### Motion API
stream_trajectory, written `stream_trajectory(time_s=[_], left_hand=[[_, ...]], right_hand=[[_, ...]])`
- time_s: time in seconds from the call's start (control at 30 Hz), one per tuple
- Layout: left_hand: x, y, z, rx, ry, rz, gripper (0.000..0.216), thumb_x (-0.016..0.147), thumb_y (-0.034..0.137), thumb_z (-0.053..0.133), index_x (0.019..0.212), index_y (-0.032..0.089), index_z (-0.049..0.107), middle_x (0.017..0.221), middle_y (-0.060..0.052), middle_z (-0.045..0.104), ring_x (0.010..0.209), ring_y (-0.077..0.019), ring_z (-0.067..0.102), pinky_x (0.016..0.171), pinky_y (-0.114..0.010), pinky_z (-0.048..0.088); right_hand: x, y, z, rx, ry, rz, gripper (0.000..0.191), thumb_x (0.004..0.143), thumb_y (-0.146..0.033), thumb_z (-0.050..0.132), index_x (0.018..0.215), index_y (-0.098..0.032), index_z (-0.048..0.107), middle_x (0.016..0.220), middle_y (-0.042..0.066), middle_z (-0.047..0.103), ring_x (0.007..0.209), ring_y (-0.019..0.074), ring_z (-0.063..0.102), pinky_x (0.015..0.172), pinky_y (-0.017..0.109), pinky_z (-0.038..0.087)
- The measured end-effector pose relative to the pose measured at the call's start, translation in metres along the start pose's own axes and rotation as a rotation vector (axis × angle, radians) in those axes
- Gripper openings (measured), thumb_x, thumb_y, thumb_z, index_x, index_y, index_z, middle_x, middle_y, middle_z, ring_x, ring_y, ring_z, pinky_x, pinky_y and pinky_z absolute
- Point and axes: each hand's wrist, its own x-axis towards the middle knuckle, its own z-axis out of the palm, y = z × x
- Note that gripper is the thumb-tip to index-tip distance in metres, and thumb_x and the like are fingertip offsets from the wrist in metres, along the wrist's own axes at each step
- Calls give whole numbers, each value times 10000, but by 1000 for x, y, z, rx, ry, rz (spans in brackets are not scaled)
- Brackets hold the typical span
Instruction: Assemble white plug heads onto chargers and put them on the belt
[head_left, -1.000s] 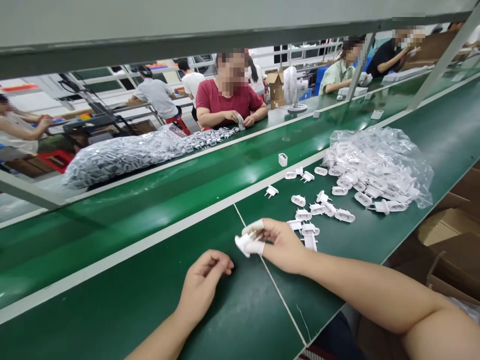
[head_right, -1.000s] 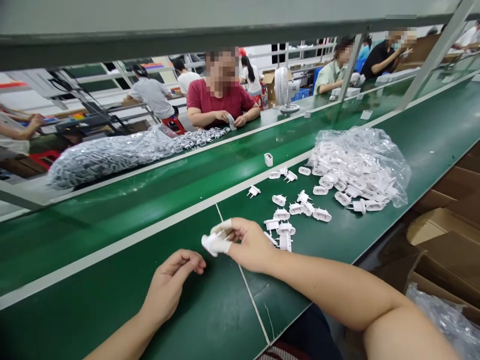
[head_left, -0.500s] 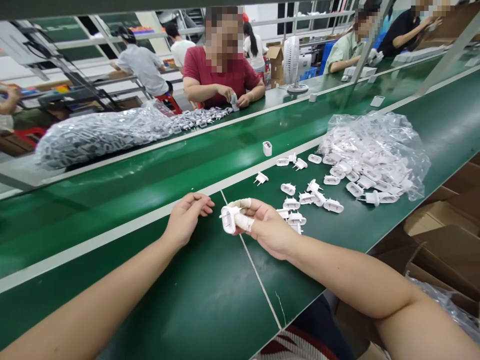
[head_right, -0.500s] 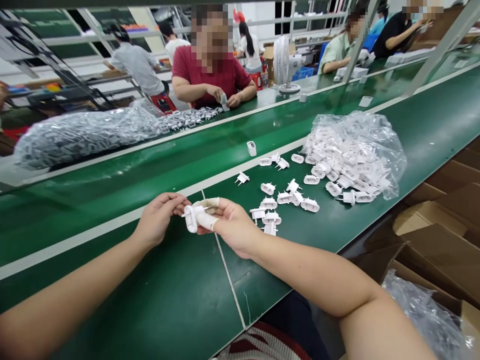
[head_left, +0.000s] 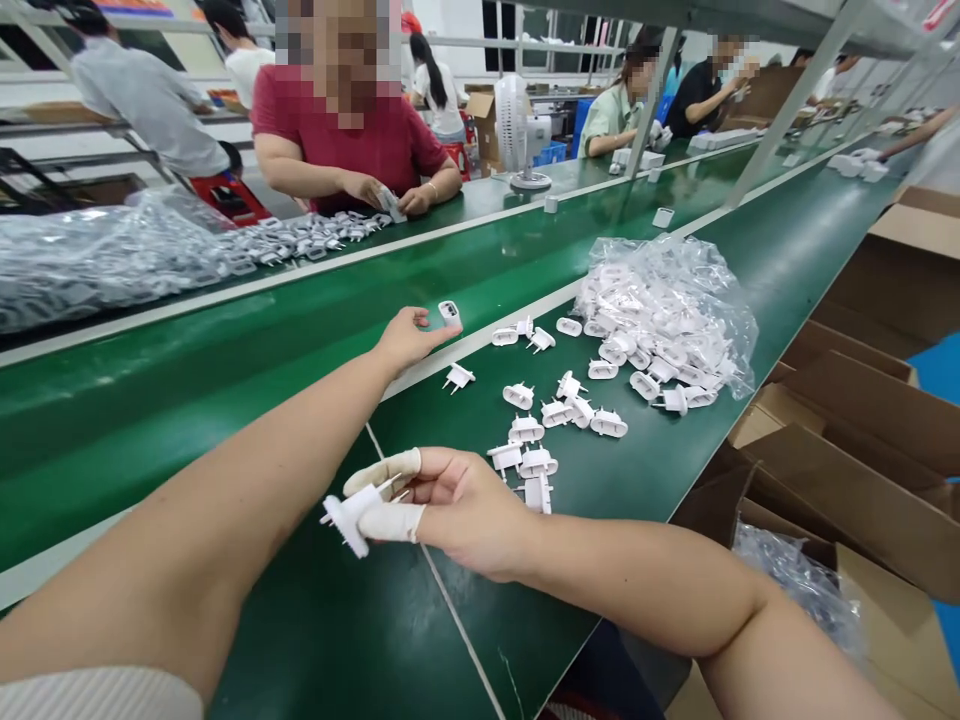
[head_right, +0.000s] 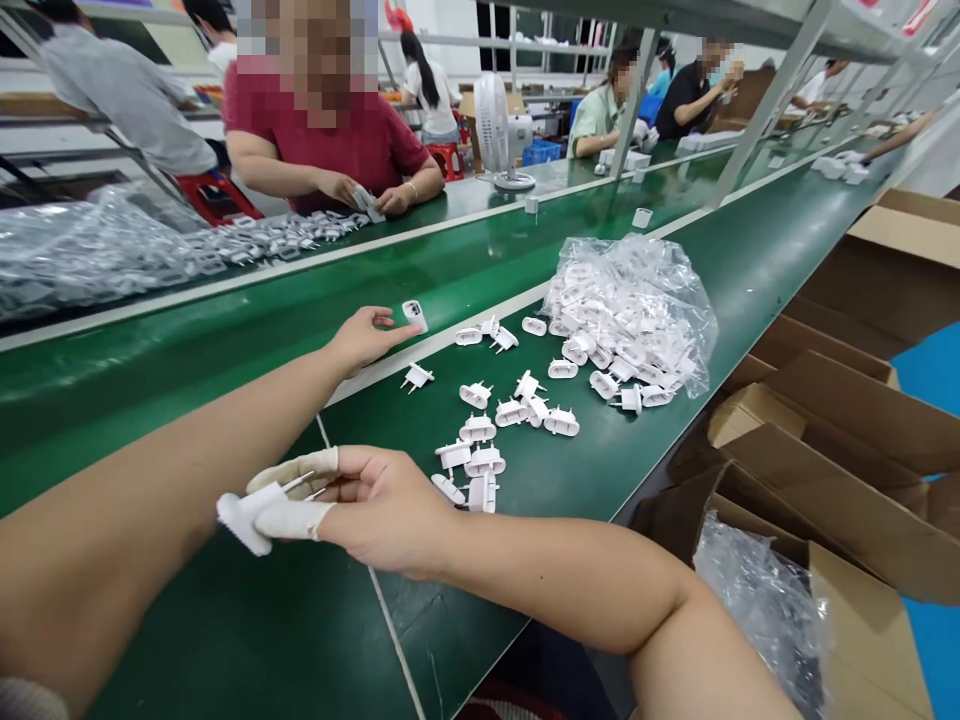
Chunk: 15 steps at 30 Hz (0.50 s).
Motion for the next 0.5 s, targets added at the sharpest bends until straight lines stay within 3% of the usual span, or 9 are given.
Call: stream_trajectory(time_s=[0.13,0.27,0.37,0.5], left_hand=[[17,4,19,13,25,15,527,867,409,863,1278,153,653,1334,-144,699,1164,-288,686,1006,-431,540],[1,1,4,18,36,79,341,978,302,711,1290,167,695,1280,-100,732,1139,-272,696,1058,-487,537],[-38,-10,-30,16,57,127,418,908,234,640,1315,204,732,1307,-76,758,1199,-302,680,1105,-420,498],[-122,-41,-83,23,73,131,526,820,385,658,1311,235,769,1291,-84,771,1080,-333,698,1038,-432,526]], right_hand=[[1,-8,0,-7,-3,-40,460,566,-373,1038,952,-214,846,950,16,783,801,129,687,846,309,617],[0,-20,-3,20,66,-51,475,669,-440,1000,1042,-208,821,920,2,774,691,103,679,822,319,628],[0,-27,-5,68,119,-82,453,699,-403,995,1061,-218,796,936,-6,777,741,110,710,914,349,629],[0,-28,-5,60,91,-107,415,692,-398,1003,1000,-220,788,968,4,774,859,140,723,1041,387,586]])
